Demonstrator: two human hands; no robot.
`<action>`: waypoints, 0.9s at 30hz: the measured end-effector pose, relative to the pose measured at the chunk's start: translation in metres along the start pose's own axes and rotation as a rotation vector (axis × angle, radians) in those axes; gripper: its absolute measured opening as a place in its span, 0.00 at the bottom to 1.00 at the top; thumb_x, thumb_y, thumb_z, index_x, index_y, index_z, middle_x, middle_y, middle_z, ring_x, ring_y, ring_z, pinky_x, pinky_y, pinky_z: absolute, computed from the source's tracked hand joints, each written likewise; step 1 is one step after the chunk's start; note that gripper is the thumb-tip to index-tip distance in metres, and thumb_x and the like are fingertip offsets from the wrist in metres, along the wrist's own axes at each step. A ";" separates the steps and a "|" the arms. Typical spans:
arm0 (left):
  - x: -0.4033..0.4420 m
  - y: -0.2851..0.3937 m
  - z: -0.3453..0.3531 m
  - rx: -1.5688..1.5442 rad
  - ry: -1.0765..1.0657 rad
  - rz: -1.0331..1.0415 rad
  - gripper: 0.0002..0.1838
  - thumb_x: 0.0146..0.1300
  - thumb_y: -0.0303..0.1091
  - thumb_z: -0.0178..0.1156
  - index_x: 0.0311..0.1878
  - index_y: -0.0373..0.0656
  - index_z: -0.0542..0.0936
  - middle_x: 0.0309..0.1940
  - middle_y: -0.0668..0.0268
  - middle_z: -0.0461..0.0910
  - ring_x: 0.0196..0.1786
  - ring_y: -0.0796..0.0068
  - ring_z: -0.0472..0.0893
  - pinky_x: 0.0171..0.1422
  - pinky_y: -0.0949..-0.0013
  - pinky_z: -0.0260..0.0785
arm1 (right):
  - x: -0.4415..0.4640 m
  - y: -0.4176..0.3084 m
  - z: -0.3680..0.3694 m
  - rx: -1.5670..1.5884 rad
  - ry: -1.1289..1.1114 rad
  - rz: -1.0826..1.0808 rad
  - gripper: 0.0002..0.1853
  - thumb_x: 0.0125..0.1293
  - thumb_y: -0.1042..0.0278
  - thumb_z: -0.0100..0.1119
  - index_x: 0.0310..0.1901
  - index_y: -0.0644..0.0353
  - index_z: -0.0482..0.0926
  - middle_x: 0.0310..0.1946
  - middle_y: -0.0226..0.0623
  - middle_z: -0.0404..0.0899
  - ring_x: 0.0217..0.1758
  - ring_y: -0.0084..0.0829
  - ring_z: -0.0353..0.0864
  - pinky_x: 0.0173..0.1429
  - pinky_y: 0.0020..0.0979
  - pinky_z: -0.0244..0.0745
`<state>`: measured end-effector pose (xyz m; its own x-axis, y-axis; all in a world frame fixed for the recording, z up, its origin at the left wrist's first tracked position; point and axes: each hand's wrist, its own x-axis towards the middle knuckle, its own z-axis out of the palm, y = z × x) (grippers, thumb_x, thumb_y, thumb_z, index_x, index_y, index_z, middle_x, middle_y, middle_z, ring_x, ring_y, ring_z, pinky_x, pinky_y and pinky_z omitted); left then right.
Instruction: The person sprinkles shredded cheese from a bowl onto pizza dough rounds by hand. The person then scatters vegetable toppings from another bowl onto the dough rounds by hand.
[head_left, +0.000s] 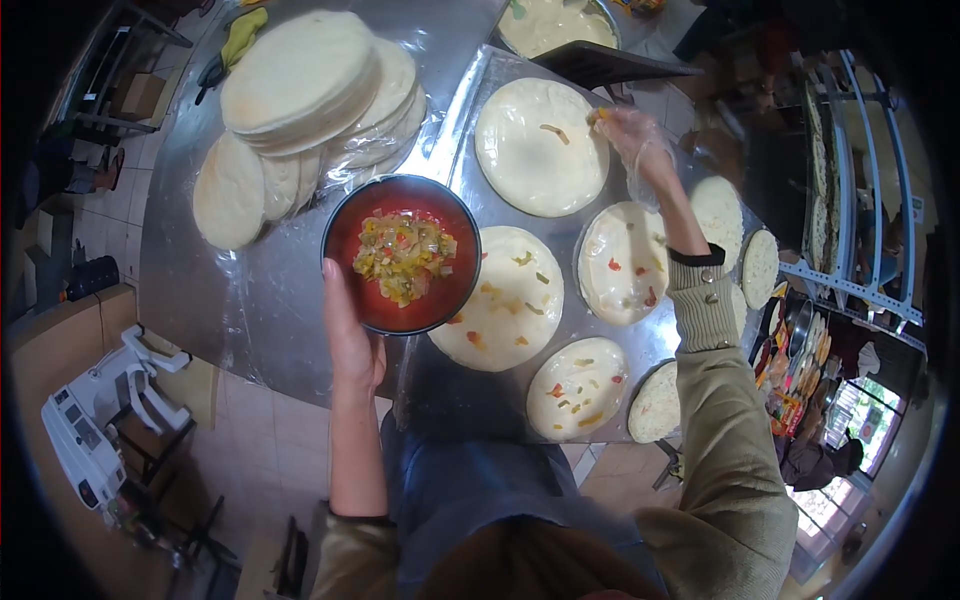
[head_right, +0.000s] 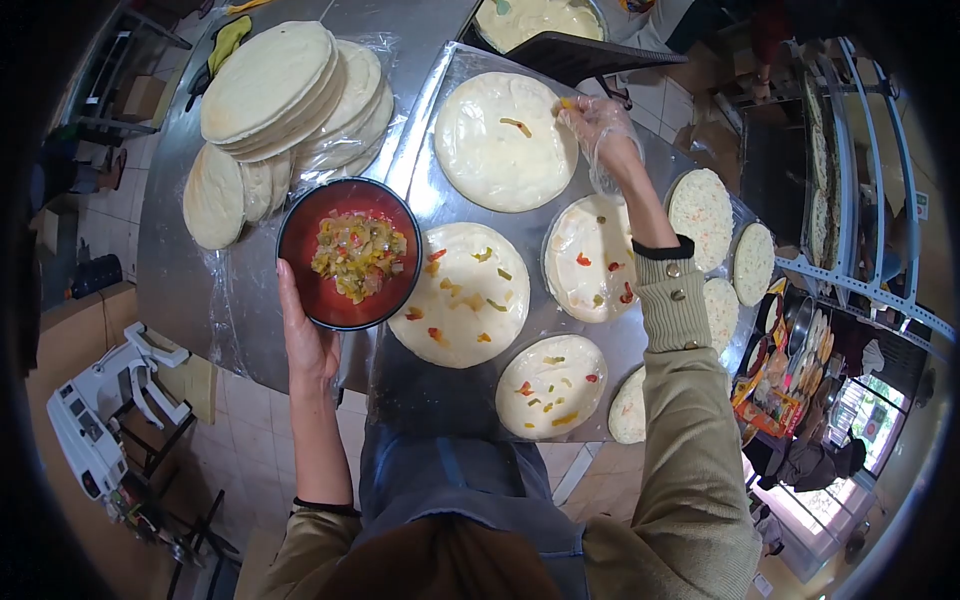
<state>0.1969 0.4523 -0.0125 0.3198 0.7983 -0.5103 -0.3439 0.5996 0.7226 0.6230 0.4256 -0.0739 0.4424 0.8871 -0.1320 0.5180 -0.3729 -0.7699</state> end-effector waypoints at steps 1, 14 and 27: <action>0.000 0.000 -0.001 0.000 0.000 0.001 0.34 0.71 0.58 0.43 0.69 0.42 0.59 0.66 0.60 0.65 0.67 0.67 0.67 0.70 0.60 0.63 | -0.007 0.000 0.001 -0.048 -0.016 0.004 0.11 0.64 0.67 0.61 0.45 0.61 0.84 0.36 0.38 0.83 0.36 0.26 0.79 0.43 0.26 0.72; -0.005 0.000 -0.004 -0.014 0.009 0.007 0.33 0.71 0.58 0.44 0.69 0.42 0.60 0.65 0.61 0.65 0.66 0.67 0.68 0.69 0.60 0.63 | -0.083 -0.036 0.017 -0.260 -0.057 -0.061 0.11 0.65 0.71 0.59 0.47 0.60 0.83 0.34 0.45 0.83 0.34 0.32 0.80 0.42 0.29 0.74; -0.016 0.000 -0.015 -0.040 0.068 0.013 0.33 0.72 0.57 0.42 0.68 0.40 0.60 0.66 0.61 0.65 0.67 0.69 0.67 0.71 0.62 0.60 | -0.081 -0.064 0.037 -0.009 -0.179 0.053 0.09 0.59 0.74 0.67 0.40 0.66 0.79 0.28 0.28 0.79 0.30 0.16 0.73 0.36 0.22 0.71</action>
<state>0.1790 0.4407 -0.0113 0.2548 0.8072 -0.5324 -0.3835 0.5898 0.7107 0.5271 0.3881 -0.0369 0.3325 0.9000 -0.2819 0.5039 -0.4222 -0.7535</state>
